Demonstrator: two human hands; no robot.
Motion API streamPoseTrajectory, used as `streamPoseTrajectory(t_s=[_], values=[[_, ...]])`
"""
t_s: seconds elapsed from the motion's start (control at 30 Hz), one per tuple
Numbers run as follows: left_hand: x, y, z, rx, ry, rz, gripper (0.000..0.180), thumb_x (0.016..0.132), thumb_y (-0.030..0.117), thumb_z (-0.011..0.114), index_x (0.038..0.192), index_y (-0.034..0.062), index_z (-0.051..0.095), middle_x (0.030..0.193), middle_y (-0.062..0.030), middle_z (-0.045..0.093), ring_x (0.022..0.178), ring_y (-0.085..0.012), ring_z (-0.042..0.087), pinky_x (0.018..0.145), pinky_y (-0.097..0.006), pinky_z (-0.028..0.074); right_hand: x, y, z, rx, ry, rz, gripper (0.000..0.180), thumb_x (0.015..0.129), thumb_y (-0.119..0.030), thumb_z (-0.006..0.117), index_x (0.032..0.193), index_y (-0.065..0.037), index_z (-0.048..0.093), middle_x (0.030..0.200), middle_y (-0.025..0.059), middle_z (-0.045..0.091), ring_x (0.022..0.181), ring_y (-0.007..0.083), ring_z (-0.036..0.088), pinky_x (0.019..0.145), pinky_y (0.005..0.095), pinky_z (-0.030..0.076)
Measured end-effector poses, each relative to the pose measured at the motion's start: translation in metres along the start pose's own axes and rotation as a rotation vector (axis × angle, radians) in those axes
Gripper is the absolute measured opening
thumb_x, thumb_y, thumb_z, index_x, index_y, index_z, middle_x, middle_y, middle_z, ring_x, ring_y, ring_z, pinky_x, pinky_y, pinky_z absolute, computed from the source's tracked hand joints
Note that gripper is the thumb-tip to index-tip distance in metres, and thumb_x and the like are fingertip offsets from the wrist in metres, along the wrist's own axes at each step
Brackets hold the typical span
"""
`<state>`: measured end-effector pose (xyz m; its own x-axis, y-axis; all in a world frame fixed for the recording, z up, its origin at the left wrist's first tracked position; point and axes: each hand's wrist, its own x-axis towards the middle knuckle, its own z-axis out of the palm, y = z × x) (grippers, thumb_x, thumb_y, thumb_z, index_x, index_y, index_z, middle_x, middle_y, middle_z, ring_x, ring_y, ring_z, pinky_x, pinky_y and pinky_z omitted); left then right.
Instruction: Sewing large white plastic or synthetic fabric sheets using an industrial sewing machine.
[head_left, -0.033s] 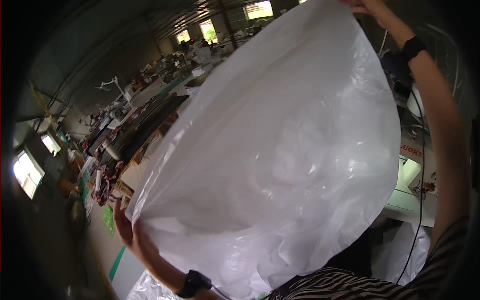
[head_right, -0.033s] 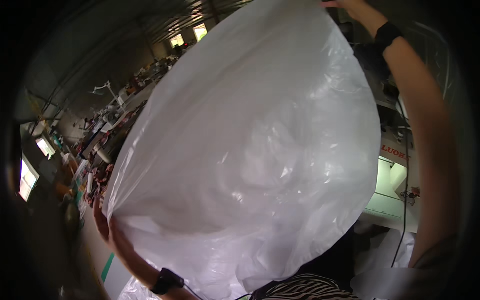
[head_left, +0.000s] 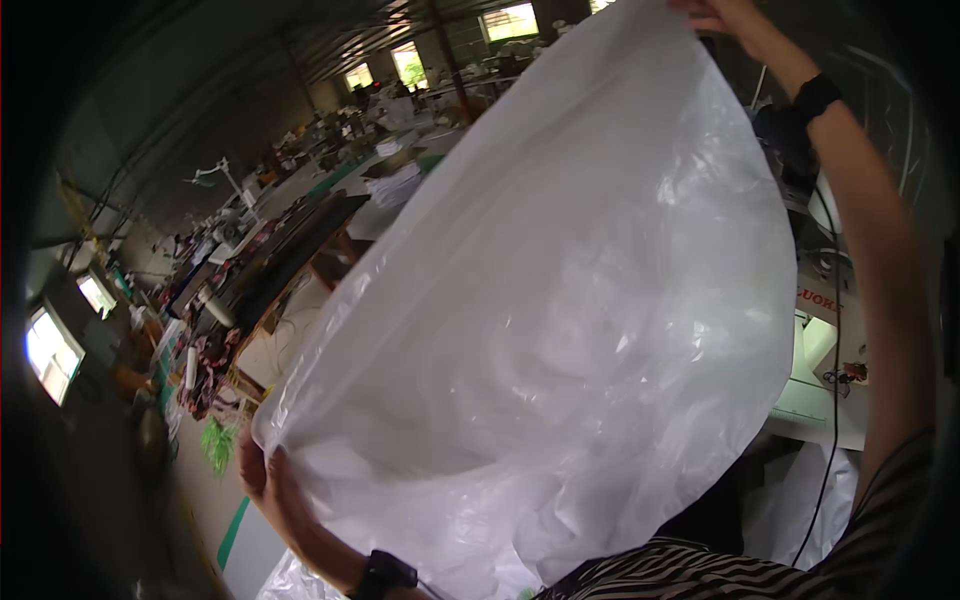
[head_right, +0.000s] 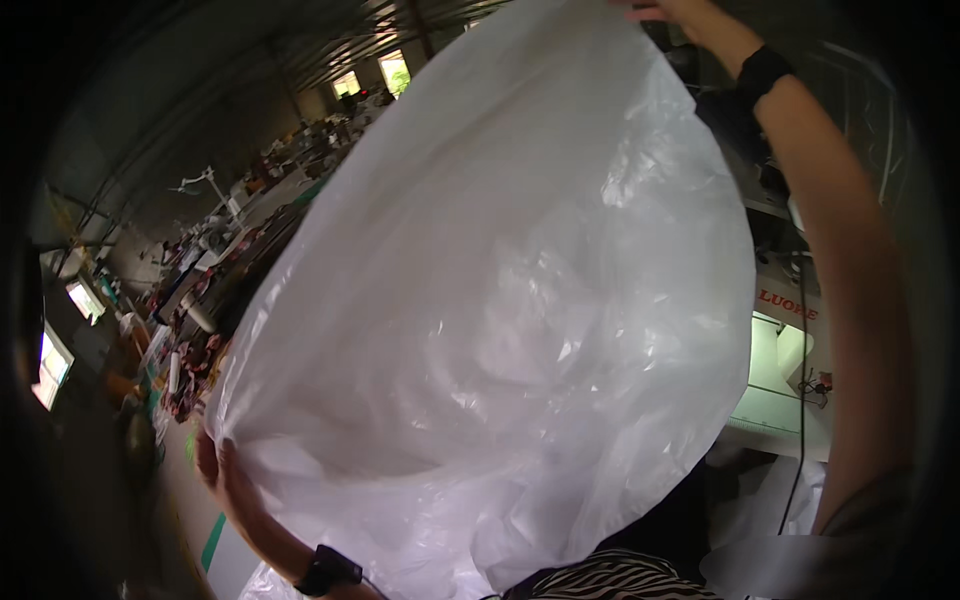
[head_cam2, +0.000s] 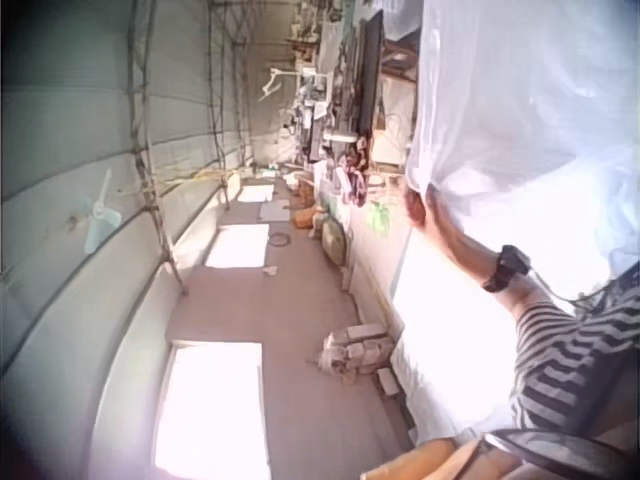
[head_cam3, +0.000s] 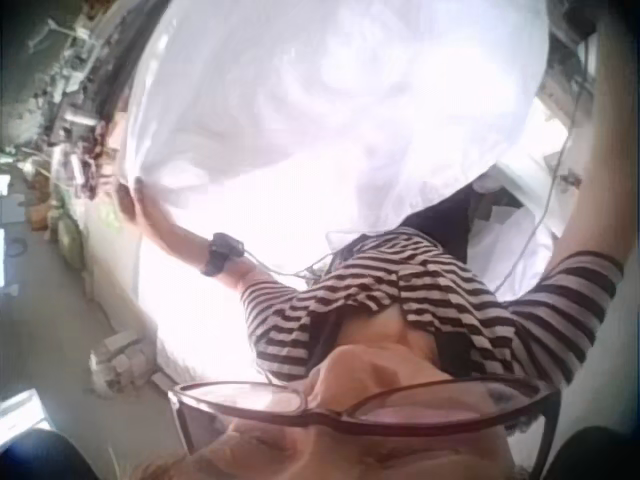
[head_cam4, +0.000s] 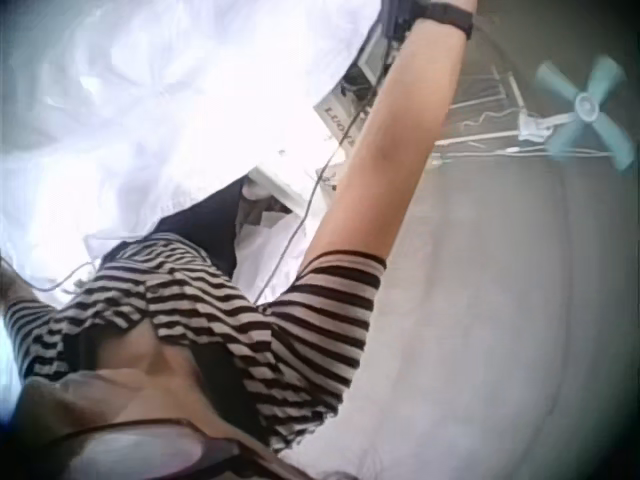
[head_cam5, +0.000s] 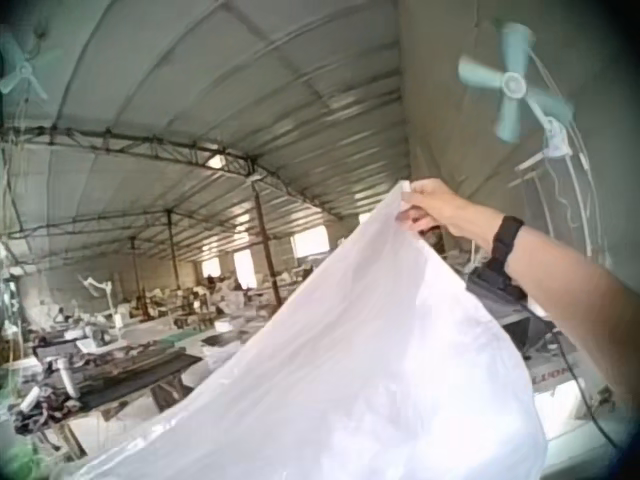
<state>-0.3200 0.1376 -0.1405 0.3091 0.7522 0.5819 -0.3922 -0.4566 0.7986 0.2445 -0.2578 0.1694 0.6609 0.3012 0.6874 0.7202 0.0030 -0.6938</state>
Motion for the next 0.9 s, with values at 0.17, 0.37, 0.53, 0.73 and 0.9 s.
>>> streamPoseTrajectory(t_s=[0.17,0.37,0.53,0.73,0.9], values=[[0.012,-0.118,-0.027,0.477,-0.098,-0.307,0.035,0.1,0.008,0.052,0.134,-0.0011,0.053,0.115,-0.0056,0.059,0.097,-0.0116,0.057,0.084,-0.025,0.047,0.0,0.096,0.078,0.043,-0.371,0.1,0.047,0.091,-0.037,0.065,0.12,0.0,0.058,0.115,0.0097,0.064,0.104,0.0221,0.066,0.078,0.0375,0.059],[0.038,-0.159,-0.075,0.514,0.007,-0.43,0.027,0.097,0.012,0.051,0.12,0.002,0.059,0.083,0.002,0.052,0.067,-0.0071,0.046,0.06,-0.025,0.042,-0.06,0.19,0.281,-0.86,-0.417,-0.146,0.013,0.084,-0.017,0.062,0.086,-0.005,0.069,0.075,0.0135,0.07,0.073,0.0237,0.07,0.062,0.0398,0.053],[0.062,-0.071,-0.115,0.505,0.248,-0.401,0.025,0.098,0.014,0.05,0.116,0.0005,0.059,0.085,-0.0012,0.055,0.071,-0.0096,0.05,0.066,-0.028,0.046,-0.014,0.081,0.378,0.207,-0.347,0.053,0.015,0.095,-0.016,0.049,0.099,-0.004,0.057,0.069,0.0075,0.063,0.063,0.015,0.064,0.046,0.0292,0.051],[0.067,0.02,-0.138,0.412,0.401,-0.401,0.024,0.099,0.017,0.05,0.112,-0.0013,0.059,0.088,-0.005,0.058,0.077,-0.0127,0.056,0.074,-0.031,0.051,0.151,-0.102,0.307,1.326,-0.118,-0.607,0.027,0.099,-0.025,0.059,0.11,-0.001,0.062,0.108,0.0146,0.067,0.107,0.027,0.065,0.088,0.0385,0.057],[0.01,0.033,-0.032,0.464,-0.075,-0.701,0.025,0.1,0.019,0.05,0.108,-0.0028,0.059,0.09,-0.0081,0.06,0.081,-0.0152,0.061,0.081,-0.034,0.055,0.094,0.076,0.259,0.107,-0.295,-0.224,0.02,0.098,-0.019,0.052,0.093,-0.003,0.063,0.065,0.0051,0.063,0.055,0.0158,0.06,0.051,0.0307,0.047]])
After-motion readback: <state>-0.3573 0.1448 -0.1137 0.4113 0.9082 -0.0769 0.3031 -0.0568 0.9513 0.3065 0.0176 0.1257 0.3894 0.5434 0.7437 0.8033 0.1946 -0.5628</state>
